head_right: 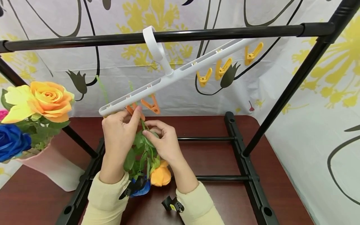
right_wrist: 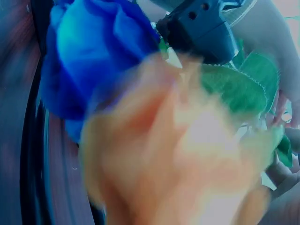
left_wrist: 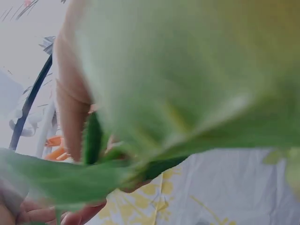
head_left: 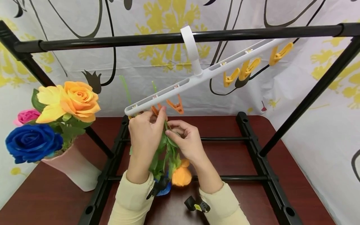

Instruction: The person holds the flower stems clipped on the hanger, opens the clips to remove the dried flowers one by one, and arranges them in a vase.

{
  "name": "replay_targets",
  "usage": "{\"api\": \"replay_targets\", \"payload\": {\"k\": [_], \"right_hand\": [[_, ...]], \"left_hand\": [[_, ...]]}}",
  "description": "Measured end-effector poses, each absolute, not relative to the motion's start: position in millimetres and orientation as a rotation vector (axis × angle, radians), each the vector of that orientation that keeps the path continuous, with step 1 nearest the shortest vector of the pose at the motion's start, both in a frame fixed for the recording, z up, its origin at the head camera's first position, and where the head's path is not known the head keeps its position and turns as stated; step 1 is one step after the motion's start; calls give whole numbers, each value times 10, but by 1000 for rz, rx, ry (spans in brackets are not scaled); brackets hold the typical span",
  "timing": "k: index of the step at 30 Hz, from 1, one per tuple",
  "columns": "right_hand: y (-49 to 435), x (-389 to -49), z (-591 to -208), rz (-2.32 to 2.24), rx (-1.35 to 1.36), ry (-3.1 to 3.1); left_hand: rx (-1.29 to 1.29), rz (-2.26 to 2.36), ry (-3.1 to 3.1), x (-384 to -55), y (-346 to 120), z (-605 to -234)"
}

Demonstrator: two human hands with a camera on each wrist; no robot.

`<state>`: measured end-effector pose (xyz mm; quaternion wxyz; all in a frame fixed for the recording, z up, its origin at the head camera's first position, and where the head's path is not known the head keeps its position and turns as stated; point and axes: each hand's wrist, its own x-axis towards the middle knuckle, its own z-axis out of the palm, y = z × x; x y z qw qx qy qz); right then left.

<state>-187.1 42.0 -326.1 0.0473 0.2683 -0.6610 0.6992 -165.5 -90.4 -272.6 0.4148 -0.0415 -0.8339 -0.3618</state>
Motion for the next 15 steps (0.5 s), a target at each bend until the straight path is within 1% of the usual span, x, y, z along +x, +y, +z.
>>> {"api": "replay_targets", "payload": {"k": [6, 15], "right_hand": [[477, -1930, -3296, 2058, 785, -2122], [765, -2023, -3224, 2044, 704, -2259]], "left_hand": [[-104, -926, -2070, -1632, -992, -2732], [-164, -926, -2009, -1725, -1068, -2709]]}}
